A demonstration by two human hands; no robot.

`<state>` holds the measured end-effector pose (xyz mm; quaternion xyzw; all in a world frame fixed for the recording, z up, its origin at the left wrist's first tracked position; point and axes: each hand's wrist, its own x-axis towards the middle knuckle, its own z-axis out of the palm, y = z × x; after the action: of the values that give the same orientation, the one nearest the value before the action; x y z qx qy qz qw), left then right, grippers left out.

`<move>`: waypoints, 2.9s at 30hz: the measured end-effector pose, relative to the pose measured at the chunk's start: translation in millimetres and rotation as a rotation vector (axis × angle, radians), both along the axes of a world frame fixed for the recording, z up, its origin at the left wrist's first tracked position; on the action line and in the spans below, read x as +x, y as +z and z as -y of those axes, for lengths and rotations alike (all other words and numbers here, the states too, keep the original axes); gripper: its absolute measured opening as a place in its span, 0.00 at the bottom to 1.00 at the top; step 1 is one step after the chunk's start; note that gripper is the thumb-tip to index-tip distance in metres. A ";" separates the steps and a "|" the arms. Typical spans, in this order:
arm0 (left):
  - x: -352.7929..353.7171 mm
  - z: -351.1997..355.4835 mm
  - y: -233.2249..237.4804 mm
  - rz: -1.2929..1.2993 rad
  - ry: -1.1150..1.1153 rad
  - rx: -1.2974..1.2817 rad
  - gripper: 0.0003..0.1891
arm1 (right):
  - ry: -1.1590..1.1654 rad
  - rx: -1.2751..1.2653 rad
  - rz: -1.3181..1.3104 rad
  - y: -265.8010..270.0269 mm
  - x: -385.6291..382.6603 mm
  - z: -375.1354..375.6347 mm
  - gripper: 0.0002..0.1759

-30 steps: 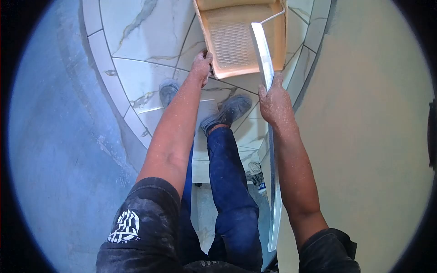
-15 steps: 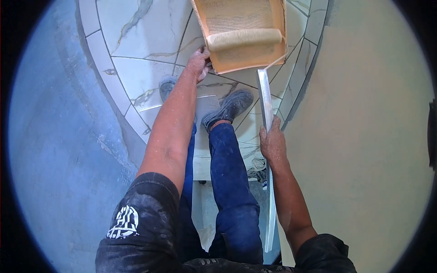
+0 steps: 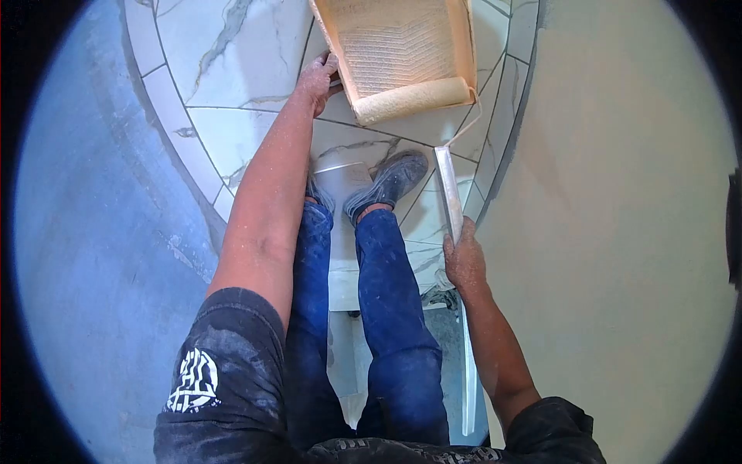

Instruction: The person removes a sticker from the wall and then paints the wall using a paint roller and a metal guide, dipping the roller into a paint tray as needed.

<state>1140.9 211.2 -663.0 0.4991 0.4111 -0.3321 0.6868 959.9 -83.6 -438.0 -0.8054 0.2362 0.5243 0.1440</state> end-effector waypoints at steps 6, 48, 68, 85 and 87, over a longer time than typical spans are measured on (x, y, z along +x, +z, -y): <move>-1.8 -8.0 -2.8 0.015 -0.046 -0.045 0.27 | -0.076 0.035 0.029 -17.8 32.4 -28.8 0.27; -17.2 27.2 3.7 -0.033 0.175 0.074 0.24 | 0.013 0.033 0.115 -38.4 98.2 -35.8 0.26; 15.3 -4.9 -1.9 0.057 -0.094 -0.010 0.31 | 0.000 0.018 0.070 -18.0 26.9 2.3 0.27; -6.3 20.2 -9.4 0.097 0.038 -0.035 0.26 | 0.044 0.061 0.221 -89.9 190.4 -81.3 0.25; -4.7 25.3 -9.4 0.093 0.055 -0.002 0.25 | 0.053 0.041 0.251 -91.5 190.6 -81.7 0.25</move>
<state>1136.2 185.9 -672.4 0.5018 0.3919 -0.2902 0.7144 1150.5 -1.9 -529.5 -0.8674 0.1843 0.4277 0.1752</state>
